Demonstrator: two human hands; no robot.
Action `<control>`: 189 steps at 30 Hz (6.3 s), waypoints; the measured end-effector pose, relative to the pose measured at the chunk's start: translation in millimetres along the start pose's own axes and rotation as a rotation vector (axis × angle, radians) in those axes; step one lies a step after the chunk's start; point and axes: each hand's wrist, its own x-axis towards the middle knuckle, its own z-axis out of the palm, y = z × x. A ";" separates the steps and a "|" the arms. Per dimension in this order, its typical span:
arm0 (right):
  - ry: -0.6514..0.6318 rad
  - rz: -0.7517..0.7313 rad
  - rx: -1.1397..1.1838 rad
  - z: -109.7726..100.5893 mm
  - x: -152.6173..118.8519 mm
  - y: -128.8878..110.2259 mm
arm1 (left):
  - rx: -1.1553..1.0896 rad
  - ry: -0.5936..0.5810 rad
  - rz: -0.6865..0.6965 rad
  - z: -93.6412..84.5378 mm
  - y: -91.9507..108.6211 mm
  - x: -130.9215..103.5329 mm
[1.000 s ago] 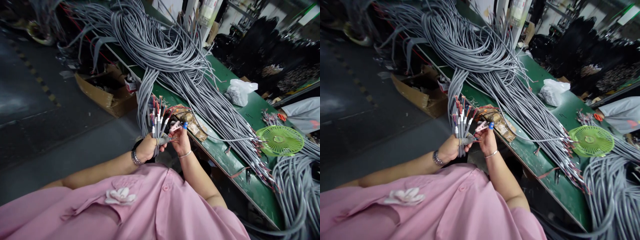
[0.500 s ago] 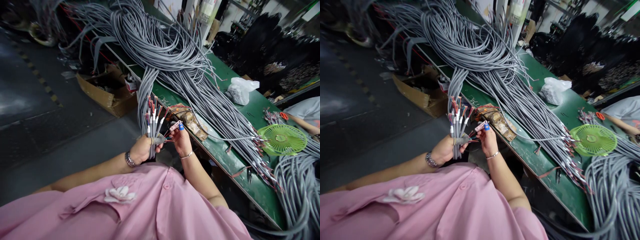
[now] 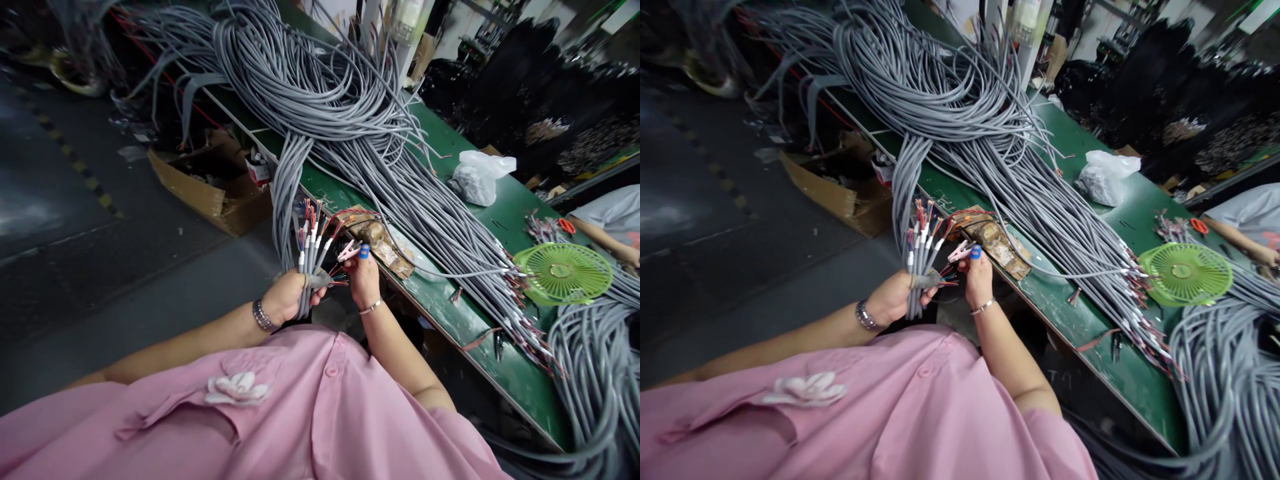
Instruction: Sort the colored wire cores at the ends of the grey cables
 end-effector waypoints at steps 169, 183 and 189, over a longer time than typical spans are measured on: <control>-0.346 0.167 -0.221 -6.9 -45.9 -30.5 | 0.197 0.107 0.254 6.6 -18.2 -17.9; -0.228 0.079 -0.217 0.2 -50.6 -18.9 | 0.221 0.114 0.266 5.8 -18.0 -20.3; 0.106 0.081 -0.187 -17.0 -29.2 -17.4 | 0.209 0.135 0.199 6.9 -14.2 -25.4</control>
